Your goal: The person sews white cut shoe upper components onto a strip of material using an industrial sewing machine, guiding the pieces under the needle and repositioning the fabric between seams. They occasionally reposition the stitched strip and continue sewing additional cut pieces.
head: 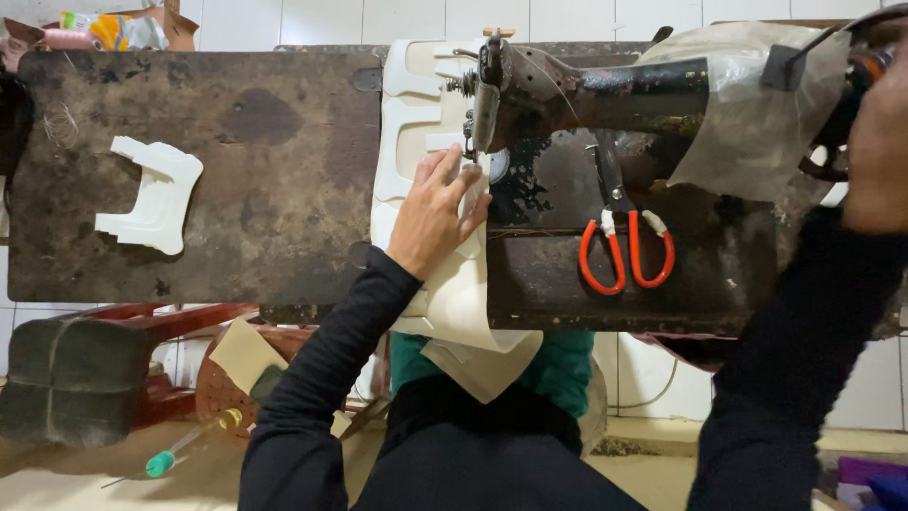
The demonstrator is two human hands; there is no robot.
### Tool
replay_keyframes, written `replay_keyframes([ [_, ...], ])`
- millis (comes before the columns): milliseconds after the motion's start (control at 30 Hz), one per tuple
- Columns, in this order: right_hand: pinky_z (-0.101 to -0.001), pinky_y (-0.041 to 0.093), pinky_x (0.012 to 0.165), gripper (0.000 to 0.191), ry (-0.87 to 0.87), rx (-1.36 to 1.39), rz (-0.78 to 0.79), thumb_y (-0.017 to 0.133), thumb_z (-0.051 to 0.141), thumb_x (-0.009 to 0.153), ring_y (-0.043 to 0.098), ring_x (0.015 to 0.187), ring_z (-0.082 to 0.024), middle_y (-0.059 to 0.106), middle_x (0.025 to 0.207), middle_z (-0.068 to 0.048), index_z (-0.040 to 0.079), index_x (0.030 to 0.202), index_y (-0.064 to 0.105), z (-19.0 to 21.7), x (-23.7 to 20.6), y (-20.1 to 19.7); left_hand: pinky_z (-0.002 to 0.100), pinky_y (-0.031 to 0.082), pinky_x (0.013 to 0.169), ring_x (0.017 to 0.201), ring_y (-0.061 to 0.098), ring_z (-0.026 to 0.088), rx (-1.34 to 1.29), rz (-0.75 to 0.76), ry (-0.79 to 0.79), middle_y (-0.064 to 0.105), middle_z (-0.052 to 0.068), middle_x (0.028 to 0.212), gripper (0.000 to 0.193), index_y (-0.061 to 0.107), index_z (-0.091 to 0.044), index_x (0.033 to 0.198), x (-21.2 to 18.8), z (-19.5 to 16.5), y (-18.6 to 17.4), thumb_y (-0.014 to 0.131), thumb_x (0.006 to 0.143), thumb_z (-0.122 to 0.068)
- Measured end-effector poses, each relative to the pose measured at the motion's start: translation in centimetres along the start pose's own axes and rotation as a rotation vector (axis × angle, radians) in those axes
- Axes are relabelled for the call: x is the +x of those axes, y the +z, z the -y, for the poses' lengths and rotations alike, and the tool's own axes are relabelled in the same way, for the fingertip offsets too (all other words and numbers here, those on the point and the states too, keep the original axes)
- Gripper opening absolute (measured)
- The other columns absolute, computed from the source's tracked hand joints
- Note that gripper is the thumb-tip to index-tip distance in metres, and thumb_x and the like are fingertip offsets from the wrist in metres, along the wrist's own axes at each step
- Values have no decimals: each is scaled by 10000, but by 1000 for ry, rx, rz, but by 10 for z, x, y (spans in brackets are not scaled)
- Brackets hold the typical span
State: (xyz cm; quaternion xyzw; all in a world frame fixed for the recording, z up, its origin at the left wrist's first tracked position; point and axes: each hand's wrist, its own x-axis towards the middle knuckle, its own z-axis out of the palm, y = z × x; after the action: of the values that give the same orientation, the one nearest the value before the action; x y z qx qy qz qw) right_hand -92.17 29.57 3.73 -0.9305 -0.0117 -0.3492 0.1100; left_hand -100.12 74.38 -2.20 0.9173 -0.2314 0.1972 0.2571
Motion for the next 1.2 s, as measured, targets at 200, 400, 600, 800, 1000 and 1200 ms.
replay_keyframes([
  [200, -270, 561, 572, 420, 7, -9, -238, 417, 203, 1251, 745, 727, -207, 755, 862, -107, -38, 1183, 753, -42, -45, 26, 447, 451, 1087, 1261, 512, 408, -11, -21, 2, 557, 270, 1394, 313, 678, -13, 1164, 2, -1, 1, 751, 926, -203],
  [400, -354, 518, 649, 384, 13, 7, -298, 444, 207, 1225, 676, 737, -250, 724, 901, -140, -48, 1166, 725, -36, -55, 24, 452, 444, 1084, 1256, 512, 405, -16, -26, -7, 563, 265, 1387, 327, 674, -12, 1159, 2, -4, 1, 756, 904, -199],
  [600, -412, 502, 1026, 308, -31, 29, -506, 511, 178, 1197, 616, 1126, -358, 591, 1212, -256, -111, 1301, 511, 36, -64, -4, 454, 445, 1079, 1234, 540, 390, 35, -32, 0, 585, 248, 1370, 291, 673, -23, 1113, 6, -3, -3, 738, 879, -183],
  [800, -395, 560, 955, 154, -317, 530, -126, 675, -22, 1047, 688, 1052, -284, 695, 1139, -154, 14, 1194, 643, 167, -79, -30, 465, 457, 1077, 1218, 574, 360, 88, 4, 52, 617, 220, 1327, 289, 674, -36, 1059, 14, 9, -2, 728, 805, -163],
  [1000, -343, 550, 714, 267, -486, 71, 825, 730, 83, 1004, 674, 806, -210, 713, 983, -108, 1, 1251, 669, 231, -14, 71, 427, 491, 1026, 1203, 611, 324, -67, 354, 298, 671, 102, 1184, 324, 688, -61, 1058, 44, 65, -29, 748, 772, -201],
  [1200, -282, 532, 825, 493, -22, 1626, 807, 706, 74, 1007, 632, 968, -128, 683, 1196, -113, 10, 1475, 568, 242, 29, 116, 430, 495, 1037, 1238, 606, 317, -108, 497, 473, 708, 77, 1124, 245, 675, -85, 967, 71, 96, -43, 751, 784, -229],
])
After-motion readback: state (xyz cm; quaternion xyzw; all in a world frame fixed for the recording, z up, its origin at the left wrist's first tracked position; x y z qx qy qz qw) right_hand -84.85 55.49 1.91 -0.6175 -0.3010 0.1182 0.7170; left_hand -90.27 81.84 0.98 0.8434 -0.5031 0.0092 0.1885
